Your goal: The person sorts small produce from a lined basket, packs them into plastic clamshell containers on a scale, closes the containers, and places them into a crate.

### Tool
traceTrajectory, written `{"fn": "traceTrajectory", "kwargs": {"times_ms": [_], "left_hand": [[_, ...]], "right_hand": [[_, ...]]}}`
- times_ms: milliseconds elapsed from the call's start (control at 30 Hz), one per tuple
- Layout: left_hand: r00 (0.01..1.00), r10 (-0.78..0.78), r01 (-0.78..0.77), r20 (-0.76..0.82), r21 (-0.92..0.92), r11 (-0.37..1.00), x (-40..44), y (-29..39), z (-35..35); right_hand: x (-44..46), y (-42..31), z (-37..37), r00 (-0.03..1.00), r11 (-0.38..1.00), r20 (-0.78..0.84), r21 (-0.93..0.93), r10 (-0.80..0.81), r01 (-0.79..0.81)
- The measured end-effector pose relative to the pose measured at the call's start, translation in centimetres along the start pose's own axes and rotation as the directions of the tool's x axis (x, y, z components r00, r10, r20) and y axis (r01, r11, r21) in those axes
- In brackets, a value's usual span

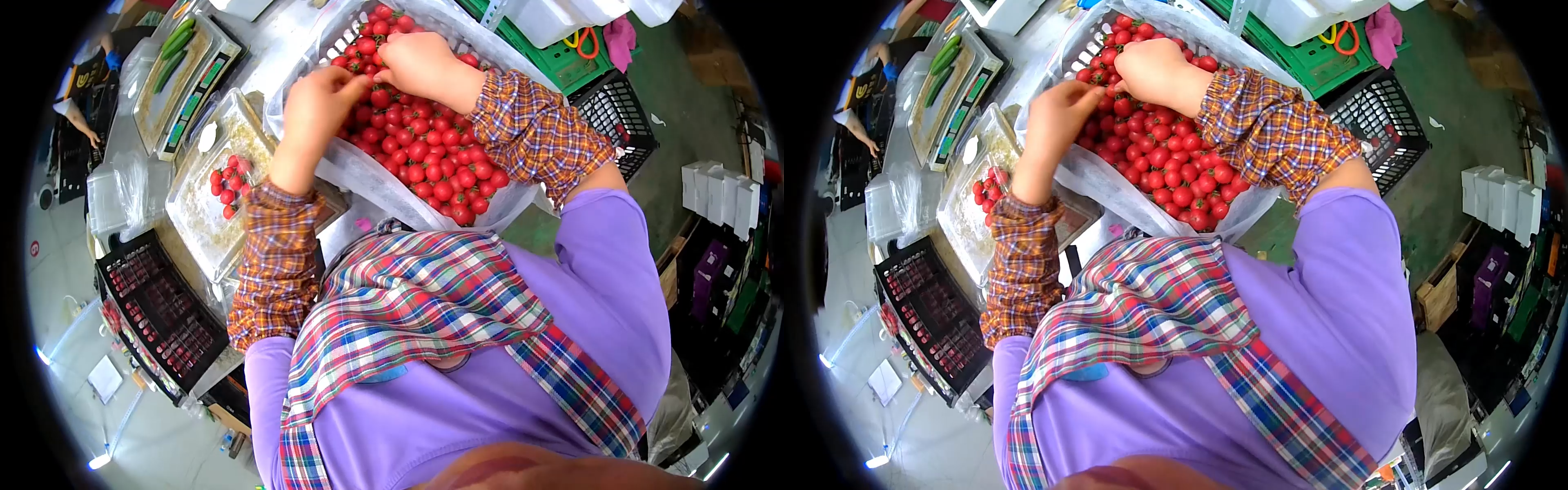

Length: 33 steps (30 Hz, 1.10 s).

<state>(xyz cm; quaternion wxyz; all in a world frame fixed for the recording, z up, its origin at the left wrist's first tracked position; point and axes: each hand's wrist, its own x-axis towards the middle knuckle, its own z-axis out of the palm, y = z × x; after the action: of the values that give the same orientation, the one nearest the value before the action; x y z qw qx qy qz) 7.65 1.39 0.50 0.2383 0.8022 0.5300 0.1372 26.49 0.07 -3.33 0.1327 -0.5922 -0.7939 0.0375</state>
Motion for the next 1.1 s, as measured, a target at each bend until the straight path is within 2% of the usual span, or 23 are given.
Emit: {"fn": "traceTrajectory", "kwargs": {"times_ms": [33,67,167,267,300,333,367,400,433,467,533,633,667,700,733,767,800,833,867,900,967,1000,1100], "left_hand": [[0.998,0.07,-0.07,0.007,0.203,0.977,-0.4,1.2,0.2],[0.99,0.136,-0.136,0.027,0.396,0.908,-0.6,2.3,0.6],[0.984,0.167,-0.172,0.054,0.498,0.85,-0.9,2.7,3.6],[0.983,0.181,-0.179,0.038,0.436,0.882,-0.6,2.5,4.0],[0.983,0.179,-0.181,0.04,0.369,0.912,-0.4,1.8,3.7],[0.983,0.178,-0.182,0.038,0.303,0.935,-0.2,1.1,3.1],[0.994,0.104,-0.104,0.039,-0.011,0.995,-0.1,0.6,2.1],[0.921,-0.171,0.291,0.351,-0.325,0.9,-0.2,1.1,-0.3],[0.893,0.012,0.333,0.45,-0.678,0.655,0.1,-1.3,-1.2],[0.864,0.215,0.393,0.455,-0.877,0.277,0.3,-3.1,-1.8],[0.862,0.41,0.392,0.298,-0.905,-0.165,-0.9,-1.5,-3.6],[0.874,0.334,0.452,0.354,-0.844,-0.288,-0.7,-0.8,-3.9],[0.874,0.313,0.468,0.372,-0.816,-0.338,-0.1,-1.0,-3.5],[0.883,0.268,0.449,0.385,-0.859,-0.245,1.0,-1.7,-2.8],[0.906,0.138,0.384,0.4,-0.914,0.129,1.1,-0.5,-2.7],[0.933,0.012,0.309,0.361,-0.814,0.492,1.2,1.3,-2.4],[0.958,-0.087,0.235,0.274,-0.574,0.784,1.3,2.4,-2.4],[0.978,0.186,-0.129,0.095,-0.424,0.897,2.0,1.6,-0.7],[0.895,0.428,-0.418,-0.125,0.101,0.903,2.1,0.8,0.7],[0.908,0.418,-0.395,-0.041,0.256,0.882,2.0,1.0,1.4],[0.926,0.362,-0.363,0.105,0.508,0.782,1.9,0.9,2.9],[0.926,0.359,-0.36,0.116,0.56,0.746,1.7,1.3,3.3],[0.931,0.34,-0.345,0.132,0.622,0.703,1.3,1.7,4.1]], "right_hand": [[-0.1,0.0,0.3,0.996,0.997,-0.069,0.05,-0.054,0.058],[-0.1,-0.2,0.5,0.998,0.998,-0.043,0.044,-0.04,0.042],[0.0,-0.1,-0.4,1.0,0.998,-0.006,0.056,0.002,-0.002],[1.3,2.4,-1.1,0.98,0.91,0.147,0.372,0.134,-0.181],[1.4,3.4,-1.3,0.989,0.751,0.1,0.644,0.109,-0.148],[0.8,1.8,-5.9,0.906,0.517,0.371,0.744,0.206,-0.422],[0.8,2.2,-6.9,0.918,0.168,0.385,0.902,0.099,-0.397],[0.6,2.6,-7.3,0.934,-0.217,0.357,0.911,-0.003,-0.35],[1.3,3.7,-6.2,0.94,-0.543,0.331,0.776,-0.082,-0.321],[0.9,3.7,-7.3,0.939,-0.688,0.329,0.66,-0.097,-0.302],[0.7,3.0,-8.4,0.941,-0.718,0.304,0.621,-0.148,-0.314],[0.9,2.4,-7.8,0.914,-0.735,0.333,0.556,-0.231,-0.389],[1.1,2.6,-6.7,0.912,-0.642,0.379,0.662,-0.158,-0.386],[1.5,3.1,-4.9,0.907,-0.533,0.413,0.752,-0.078,-0.389],[1.8,2.5,-4.7,0.901,-0.411,0.434,0.822,0.006,-0.393],[1.1,1.4,-4.9,0.962,0.074,0.224,0.969,0.157,-0.238],[1.2,1.4,-3.5,0.969,0.507,0.119,0.834,0.219,-0.217],[1.0,1.6,-2.3,0.984,0.79,-0.113,0.612,0.139,-0.041],[0.7,1.7,-1.0,0.954,0.954,-0.299,0.28,-0.018,0.105],[0.8,1.6,-0.2,0.97,0.943,-0.235,0.304,-0.064,0.136],[0.8,1.4,0.9,0.982,0.977,-0.132,0.151,-0.132,0.152],[0.8,1.3,1.2,0.984,0.984,-0.077,0.071,-0.159,0.165],[0.8,1.7,2.4,0.969,0.98,-0.157,0.023,-0.192,0.198]]}}
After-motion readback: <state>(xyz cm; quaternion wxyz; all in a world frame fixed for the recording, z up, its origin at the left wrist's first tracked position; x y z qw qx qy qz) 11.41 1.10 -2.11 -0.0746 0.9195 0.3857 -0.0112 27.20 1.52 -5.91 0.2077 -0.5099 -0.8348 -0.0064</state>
